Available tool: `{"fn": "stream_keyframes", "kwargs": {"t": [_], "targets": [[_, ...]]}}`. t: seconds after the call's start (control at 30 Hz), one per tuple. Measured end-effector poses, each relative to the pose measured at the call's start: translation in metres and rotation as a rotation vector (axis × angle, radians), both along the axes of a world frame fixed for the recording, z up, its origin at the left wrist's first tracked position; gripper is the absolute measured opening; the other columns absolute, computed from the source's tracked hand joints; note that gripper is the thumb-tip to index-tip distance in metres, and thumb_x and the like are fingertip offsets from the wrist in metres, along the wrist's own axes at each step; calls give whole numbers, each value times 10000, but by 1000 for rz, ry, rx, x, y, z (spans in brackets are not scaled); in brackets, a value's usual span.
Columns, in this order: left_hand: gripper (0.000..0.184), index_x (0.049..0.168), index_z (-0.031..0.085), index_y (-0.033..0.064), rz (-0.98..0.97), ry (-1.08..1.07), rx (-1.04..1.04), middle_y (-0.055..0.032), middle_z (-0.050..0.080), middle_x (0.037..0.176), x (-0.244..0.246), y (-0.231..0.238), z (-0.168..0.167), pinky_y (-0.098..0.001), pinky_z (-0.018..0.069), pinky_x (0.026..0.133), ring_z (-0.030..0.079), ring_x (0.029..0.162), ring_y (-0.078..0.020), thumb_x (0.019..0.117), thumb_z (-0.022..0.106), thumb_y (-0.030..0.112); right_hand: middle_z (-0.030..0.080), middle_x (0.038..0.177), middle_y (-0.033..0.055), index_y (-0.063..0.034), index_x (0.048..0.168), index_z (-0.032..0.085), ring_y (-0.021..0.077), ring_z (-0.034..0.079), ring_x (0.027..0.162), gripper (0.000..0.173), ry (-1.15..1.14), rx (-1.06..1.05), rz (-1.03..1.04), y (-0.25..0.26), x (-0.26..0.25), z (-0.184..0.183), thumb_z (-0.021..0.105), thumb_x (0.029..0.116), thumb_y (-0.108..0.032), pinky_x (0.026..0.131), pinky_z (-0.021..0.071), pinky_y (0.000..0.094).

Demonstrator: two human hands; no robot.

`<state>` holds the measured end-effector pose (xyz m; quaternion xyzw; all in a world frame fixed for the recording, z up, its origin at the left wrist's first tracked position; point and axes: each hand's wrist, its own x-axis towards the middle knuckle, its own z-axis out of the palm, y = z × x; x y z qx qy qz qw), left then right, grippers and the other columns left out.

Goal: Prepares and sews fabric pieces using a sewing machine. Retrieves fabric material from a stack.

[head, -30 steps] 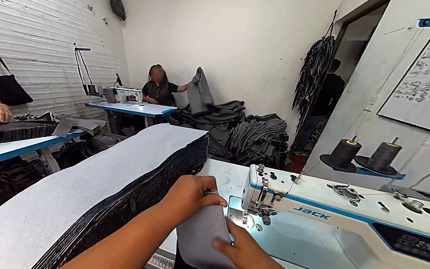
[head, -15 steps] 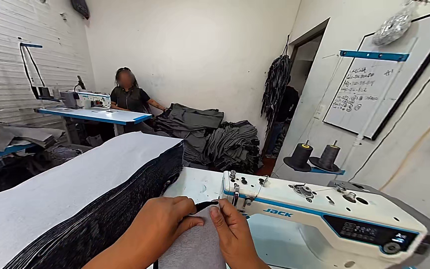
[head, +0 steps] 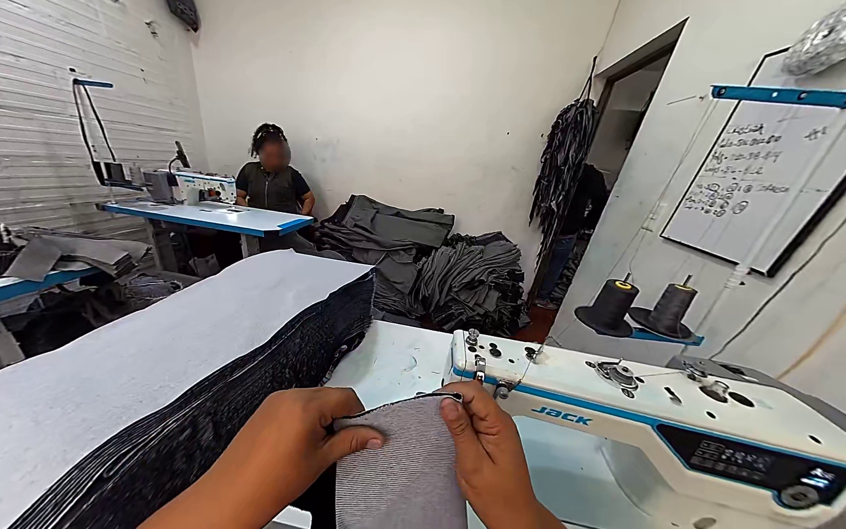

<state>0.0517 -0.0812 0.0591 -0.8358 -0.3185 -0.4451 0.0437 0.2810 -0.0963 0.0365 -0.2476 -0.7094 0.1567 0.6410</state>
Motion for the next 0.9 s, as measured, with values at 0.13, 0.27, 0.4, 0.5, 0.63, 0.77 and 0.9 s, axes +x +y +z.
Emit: {"fn": "stream_keyframes", "kwargs": {"t": [0.13, 0.27, 0.4, 0.5, 0.63, 0.77, 0.9], "targets": [[467, 784, 709, 157, 22, 8, -46, 72, 603, 637, 1, 1, 4, -181, 449, 518, 561, 572, 5, 962, 549, 559, 644, 833, -63, -24, 1000, 638, -94, 599, 768, 246, 1, -65, 27, -4, -1, 3, 494, 1081, -207, 724, 518, 102], [479, 723, 646, 143, -53, -52, -114, 91, 531, 608, 1, 3, -1, -123, 382, 515, 481, 557, 56, 974, 565, 544, 639, 828, -91, -99, 962, 642, -43, 628, 763, 214, 121, -301, 153, -6, 1, 7, 477, 1079, -169, 730, 547, 151], [482, 719, 624, 135, -42, -76, -64, 72, 525, 608, 3, 2, -7, -133, 383, 513, 481, 555, 34, 992, 554, 527, 672, 847, -77, -117, 955, 676, -18, 656, 794, 219, 215, -348, 239, -4, 4, 3, 505, 1074, -186, 762, 568, 178], [493, 726, 631, 127, -4, -50, -3, 49, 534, 597, 4, 0, -8, -157, 394, 501, 502, 546, 2, 1003, 530, 521, 676, 864, -84, -126, 964, 692, -25, 653, 805, 216, 199, -304, 222, -3, 4, 1, 526, 1069, -214, 768, 565, 170], [505, 848, 708, 132, 163, 71, 105, 17, 629, 665, 14, -9, 1, -290, 501, 497, 623, 576, -108, 1002, 461, 545, 676, 855, -78, -91, 972, 683, -24, 654, 791, 211, 173, -258, 167, -4, -2, 2, 510, 1070, -162, 757, 564, 165], [433, 986, 696, 147, 152, 127, 328, -15, 731, 928, 30, -16, 10, -339, 555, 686, 708, 833, -178, 1016, 487, 525, 665, 834, -74, -53, 962, 668, -46, 637, 778, 213, 115, -221, 111, -8, -10, 4, 501, 1066, -136, 744, 551, 148], [411, 946, 717, 168, 193, 122, 390, -14, 697, 896, 37, -17, 7, -361, 469, 708, 645, 821, -204, 988, 531, 532, 659, 816, -60, -36, 953, 664, -50, 627, 751, 225, 80, -189, 58, -10, -10, 3, 500, 1067, -137, 718, 541, 133]]}}
